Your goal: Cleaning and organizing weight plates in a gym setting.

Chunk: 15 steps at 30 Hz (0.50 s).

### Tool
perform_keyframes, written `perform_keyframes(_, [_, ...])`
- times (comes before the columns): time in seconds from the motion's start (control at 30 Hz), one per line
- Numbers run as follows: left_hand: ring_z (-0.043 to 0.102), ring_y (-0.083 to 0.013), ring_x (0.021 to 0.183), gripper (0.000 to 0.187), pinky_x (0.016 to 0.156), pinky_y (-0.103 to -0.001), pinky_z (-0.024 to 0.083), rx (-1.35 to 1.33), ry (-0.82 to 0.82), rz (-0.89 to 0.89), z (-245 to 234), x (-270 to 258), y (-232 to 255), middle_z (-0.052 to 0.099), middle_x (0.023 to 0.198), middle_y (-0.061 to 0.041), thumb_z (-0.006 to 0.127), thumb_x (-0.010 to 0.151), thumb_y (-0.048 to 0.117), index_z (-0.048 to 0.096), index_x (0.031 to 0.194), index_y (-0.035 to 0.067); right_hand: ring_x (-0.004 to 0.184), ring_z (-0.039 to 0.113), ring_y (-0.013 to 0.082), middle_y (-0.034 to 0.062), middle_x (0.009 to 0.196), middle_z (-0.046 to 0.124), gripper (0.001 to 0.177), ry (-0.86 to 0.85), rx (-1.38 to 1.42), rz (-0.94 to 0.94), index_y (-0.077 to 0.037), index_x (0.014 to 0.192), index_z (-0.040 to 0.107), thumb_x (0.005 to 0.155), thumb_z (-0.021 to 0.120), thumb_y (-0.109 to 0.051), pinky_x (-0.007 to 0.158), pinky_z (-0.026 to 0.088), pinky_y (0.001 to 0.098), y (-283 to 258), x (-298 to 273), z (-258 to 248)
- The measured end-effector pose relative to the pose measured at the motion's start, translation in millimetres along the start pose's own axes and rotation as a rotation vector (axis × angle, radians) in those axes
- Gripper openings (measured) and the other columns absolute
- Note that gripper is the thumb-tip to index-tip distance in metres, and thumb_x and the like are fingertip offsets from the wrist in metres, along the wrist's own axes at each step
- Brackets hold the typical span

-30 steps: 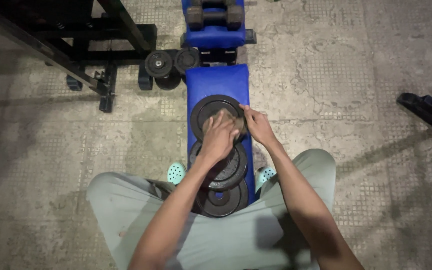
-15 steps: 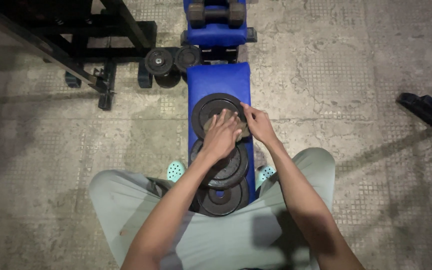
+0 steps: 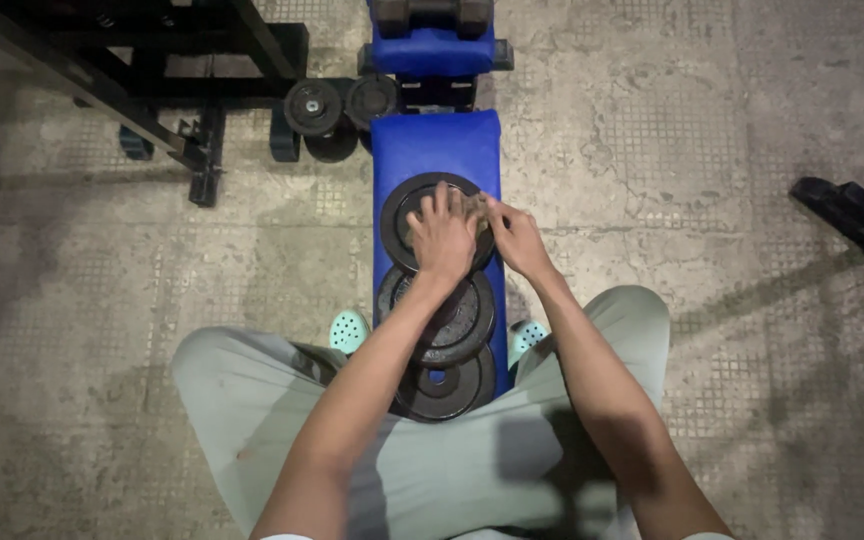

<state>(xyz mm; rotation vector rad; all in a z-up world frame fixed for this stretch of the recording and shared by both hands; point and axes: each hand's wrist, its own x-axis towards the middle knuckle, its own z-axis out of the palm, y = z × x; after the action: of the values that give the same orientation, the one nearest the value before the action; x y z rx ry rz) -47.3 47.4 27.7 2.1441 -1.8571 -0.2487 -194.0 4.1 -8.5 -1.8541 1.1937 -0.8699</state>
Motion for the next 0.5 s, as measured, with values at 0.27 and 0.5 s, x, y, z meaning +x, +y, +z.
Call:
perform_keyframes(0.27, [0.049,-0.0397,0.124,0.069,0.091,-0.054,0.051,-0.005,-0.133,0.018,-2.4,18.1,-25.2,0.045,0.143,-0.015,0.073,0.085,0.044,0.056,0.137,0.003,0.112,0.071,0.0338,0.0262,0.116,0.072,0.053,-0.038,-0.012,0.12,-0.001,0.129,0.067,0.111,0.039,-0.042,0.096,0.052,0.0402,-8.9,-2.2,-3.0])
perform_keyframes(0.5, [0.051,-0.0469,0.119,0.044,0.086,-0.056,0.053,-0.049,-0.141,0.013,-43.1,15.3,-60.8,0.046,0.135,-0.02,0.069,0.091,0.034,0.066,0.128,0.011,0.105,0.074,0.0276,0.027,0.101,0.072,0.054,-0.039,0.003,0.163,-0.003,0.133,0.065,0.109,0.038,-0.044,0.093,0.053,0.039,-24.0,-4.1,-6.9])
